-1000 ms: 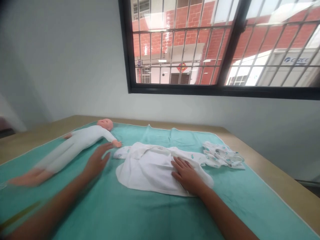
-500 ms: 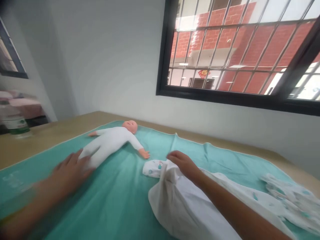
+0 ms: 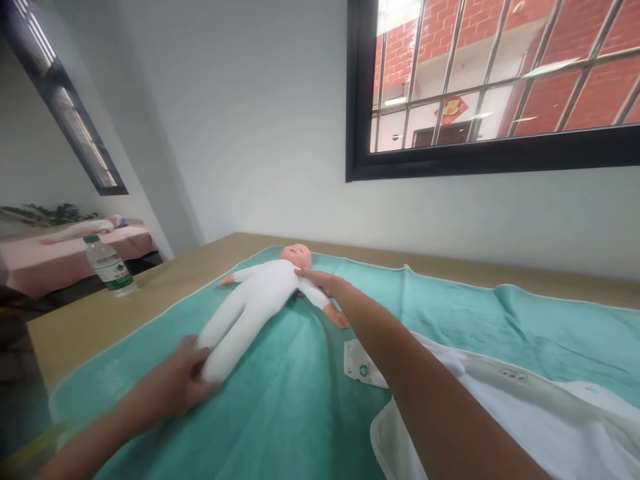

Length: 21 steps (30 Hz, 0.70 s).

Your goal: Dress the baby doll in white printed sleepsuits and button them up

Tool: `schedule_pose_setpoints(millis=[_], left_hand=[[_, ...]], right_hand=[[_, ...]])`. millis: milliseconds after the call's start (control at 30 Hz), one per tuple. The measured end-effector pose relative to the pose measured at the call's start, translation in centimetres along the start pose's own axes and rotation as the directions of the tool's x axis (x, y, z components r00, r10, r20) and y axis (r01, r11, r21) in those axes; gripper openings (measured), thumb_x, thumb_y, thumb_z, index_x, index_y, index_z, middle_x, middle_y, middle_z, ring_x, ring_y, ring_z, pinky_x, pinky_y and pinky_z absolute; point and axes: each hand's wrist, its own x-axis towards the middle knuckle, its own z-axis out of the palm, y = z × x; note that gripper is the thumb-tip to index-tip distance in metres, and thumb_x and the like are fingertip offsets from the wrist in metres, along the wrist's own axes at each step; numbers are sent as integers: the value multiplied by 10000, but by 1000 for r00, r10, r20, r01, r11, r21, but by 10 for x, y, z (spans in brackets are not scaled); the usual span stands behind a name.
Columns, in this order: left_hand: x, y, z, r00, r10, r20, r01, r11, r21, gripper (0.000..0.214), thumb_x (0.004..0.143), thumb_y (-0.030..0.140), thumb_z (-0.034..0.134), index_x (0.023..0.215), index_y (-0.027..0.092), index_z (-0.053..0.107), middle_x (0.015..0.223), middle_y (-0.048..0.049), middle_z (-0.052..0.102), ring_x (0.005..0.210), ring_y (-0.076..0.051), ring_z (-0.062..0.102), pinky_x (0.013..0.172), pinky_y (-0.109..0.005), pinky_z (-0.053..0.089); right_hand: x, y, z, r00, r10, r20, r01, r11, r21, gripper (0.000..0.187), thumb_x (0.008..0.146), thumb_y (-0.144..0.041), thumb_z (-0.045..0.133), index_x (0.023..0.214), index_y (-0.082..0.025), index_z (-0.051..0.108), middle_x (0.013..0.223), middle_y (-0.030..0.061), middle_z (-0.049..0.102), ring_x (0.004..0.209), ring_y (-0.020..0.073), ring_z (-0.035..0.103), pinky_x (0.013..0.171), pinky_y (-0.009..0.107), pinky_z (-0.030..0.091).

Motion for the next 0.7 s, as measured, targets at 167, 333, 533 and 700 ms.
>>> schedule_pose_setpoints(millis=[167,333,533,700], left_hand=[[-15,14,-10,998,41,-43,-39,998,49,290,737,430,553,894,213,664,1129,-86,519,720,-185,587,643,-308,461],[-69,66,-22,977,145,-156,-142,989,32,344,682,426,615,968,248,685,1272,-101,502,920,-270,611,712,-331,497],[-149,191,3,966,252,-56,-252,968,7,377,668,358,622,1028,260,676,1342,-109,463,962,-276,625,766,-339,494],[-193,302,38,950,311,6,-311,950,-16,319,685,345,627,980,234,679,1311,-151,479,1060,-346,589,802,-404,483]], right_hand=[[-34,-14,-26,958,186,219,-220,965,142,461,763,-626,615,971,-218,664,909,63,724,836,237,685,806,378,550],[-119,-26,-77,963,165,213,-223,931,288,476,778,-595,637,1063,-215,656,1033,71,716,915,244,675,845,373,556],[-268,-26,-165,982,111,154,-168,889,427,415,867,-448,603,1192,-191,607,1228,65,650,1124,221,610,962,340,525],[-383,-12,-225,980,200,11,-189,902,388,394,850,-450,599,1080,-132,632,1050,121,708,979,250,673,911,361,543]])
